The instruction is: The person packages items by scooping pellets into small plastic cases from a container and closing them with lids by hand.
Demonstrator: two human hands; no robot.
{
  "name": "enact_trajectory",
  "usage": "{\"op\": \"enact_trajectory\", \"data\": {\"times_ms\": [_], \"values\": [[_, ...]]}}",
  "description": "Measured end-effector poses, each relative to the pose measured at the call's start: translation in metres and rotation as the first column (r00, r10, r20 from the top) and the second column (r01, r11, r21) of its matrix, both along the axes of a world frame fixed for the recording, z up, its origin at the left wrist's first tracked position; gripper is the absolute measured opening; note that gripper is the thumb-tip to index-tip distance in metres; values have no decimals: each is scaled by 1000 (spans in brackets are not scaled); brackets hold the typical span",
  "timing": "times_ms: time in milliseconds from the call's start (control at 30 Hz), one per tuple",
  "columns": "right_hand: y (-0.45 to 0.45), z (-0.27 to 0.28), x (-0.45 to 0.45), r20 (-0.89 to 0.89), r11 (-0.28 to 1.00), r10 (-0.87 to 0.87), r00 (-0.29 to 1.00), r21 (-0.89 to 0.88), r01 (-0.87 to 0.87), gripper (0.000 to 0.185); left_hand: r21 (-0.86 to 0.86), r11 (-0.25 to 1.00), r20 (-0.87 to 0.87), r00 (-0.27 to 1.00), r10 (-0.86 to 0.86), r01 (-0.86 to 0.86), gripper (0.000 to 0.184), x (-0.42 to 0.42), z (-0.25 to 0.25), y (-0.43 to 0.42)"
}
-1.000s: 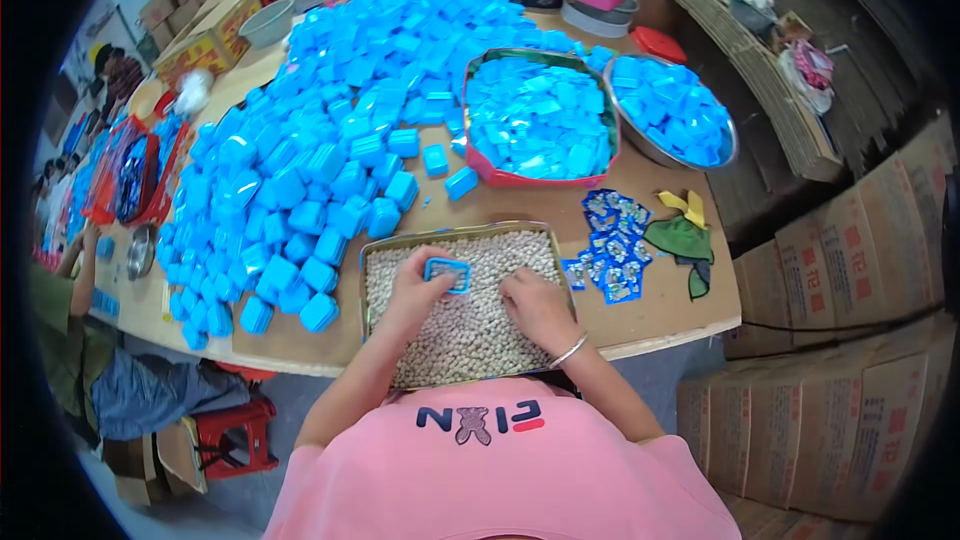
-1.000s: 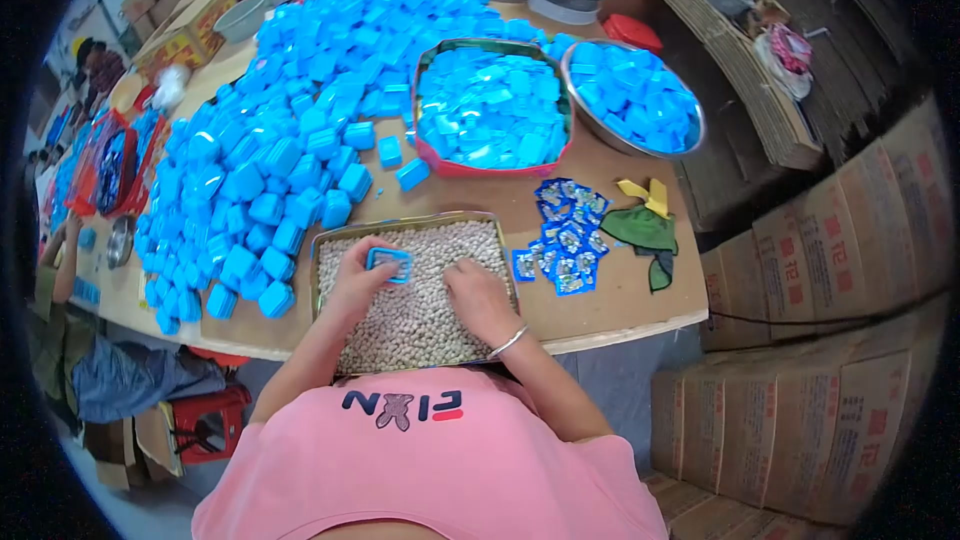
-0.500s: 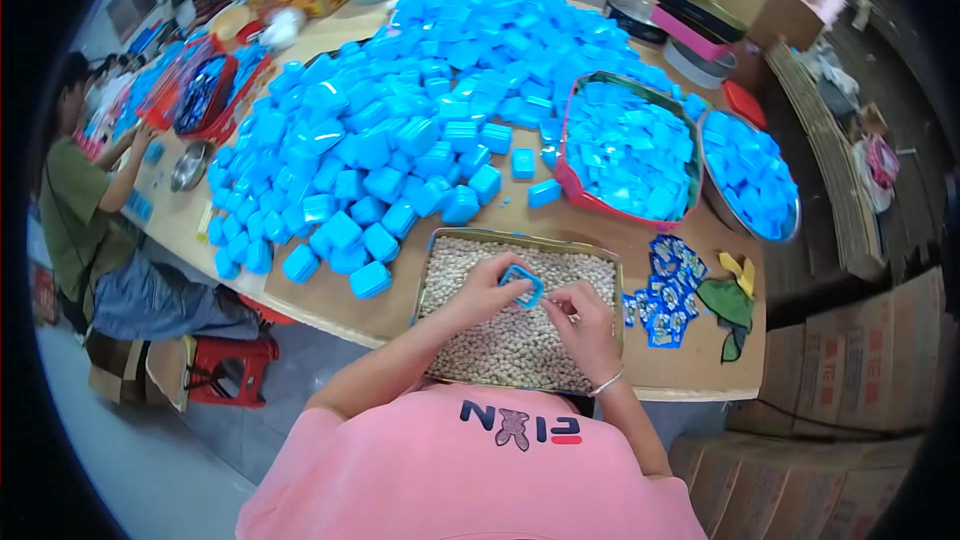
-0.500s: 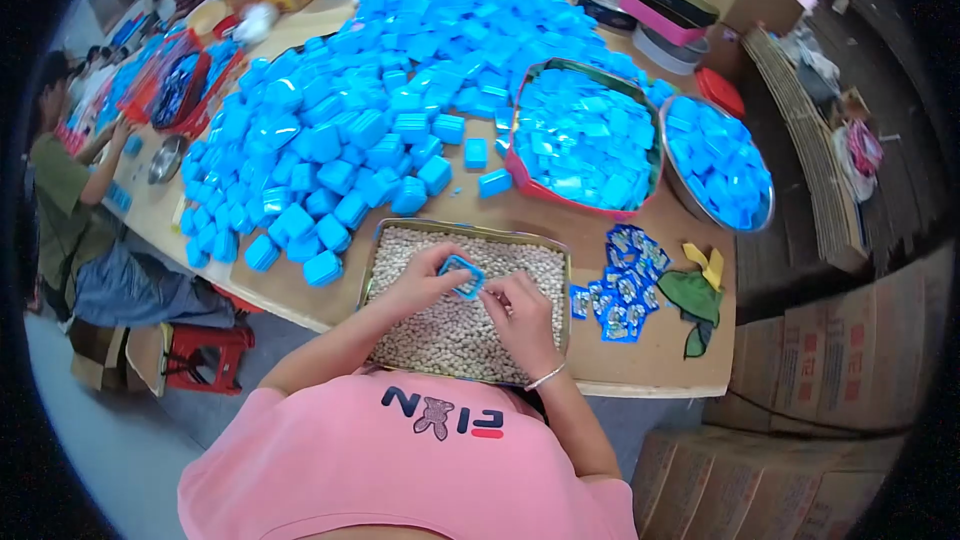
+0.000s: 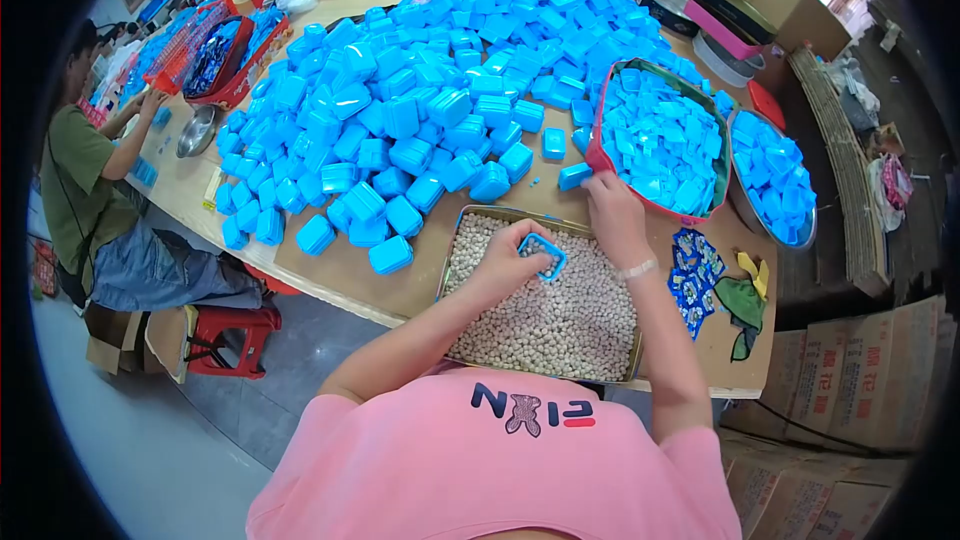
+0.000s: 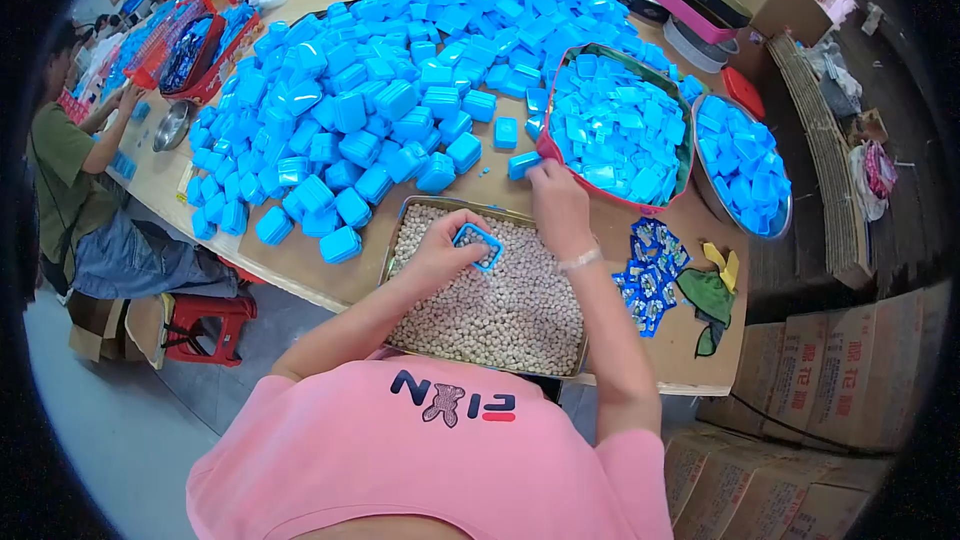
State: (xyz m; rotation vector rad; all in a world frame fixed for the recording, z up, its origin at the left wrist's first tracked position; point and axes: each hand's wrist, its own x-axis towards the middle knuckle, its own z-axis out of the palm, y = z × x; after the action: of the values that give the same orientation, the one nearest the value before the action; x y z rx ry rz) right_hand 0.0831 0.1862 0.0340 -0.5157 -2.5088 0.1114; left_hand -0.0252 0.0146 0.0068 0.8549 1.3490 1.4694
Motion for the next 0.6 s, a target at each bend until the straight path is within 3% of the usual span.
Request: {"op": "enact_trajectory", "data": {"times_ms": [33,167,200,267,300,333,367,400,433,500,600], "values": [[15,-11,-15,41,993,1,999,117,-6,8,2,999,61,997,41,-41,20,1,3,0],[43,-40,-52,217,979,98,971,155,-134,16,40,998,56,998,36,-39,22,-2,6,-2],[37,-28,-52,174,993,75,982,78,-90,16,150,984,0,995,98,-97,26,-2,-1,0],[19,2,-41,-5,995,63,998,-73,-63,15,139,981,11,991,132,-133,29,-6,0,-1],[12,10,-28,7,995,57,998,-77,-57,15,124,980,20,988,155,-156,31,-6,0,-2],[5,16,-14,-25,897,74,997,-435,-77,14,101,984,72,987,141,-148,36,-7,0,-2],[-3,20,2,-64,670,65,996,-737,-91,15,87,987,84,989,125,-132,36,-8,1,-2],[-13,20,18,-102,533,73,992,-837,-126,16,84,987,99,987,129,-138,40,-9,3,-2],[-24,19,33,-89,519,56,994,-848,-105,16,78,986,114,984,137,-147,43,-8,4,-1],[-43,14,56,169,800,141,976,-600,-11,18,94,990,188,979,83,-101,47,-7,4,1],[-60,-1,77,137,880,104,985,-475,-27,22,118,992,262,965,6,-38,54,-8,2,0]]}}
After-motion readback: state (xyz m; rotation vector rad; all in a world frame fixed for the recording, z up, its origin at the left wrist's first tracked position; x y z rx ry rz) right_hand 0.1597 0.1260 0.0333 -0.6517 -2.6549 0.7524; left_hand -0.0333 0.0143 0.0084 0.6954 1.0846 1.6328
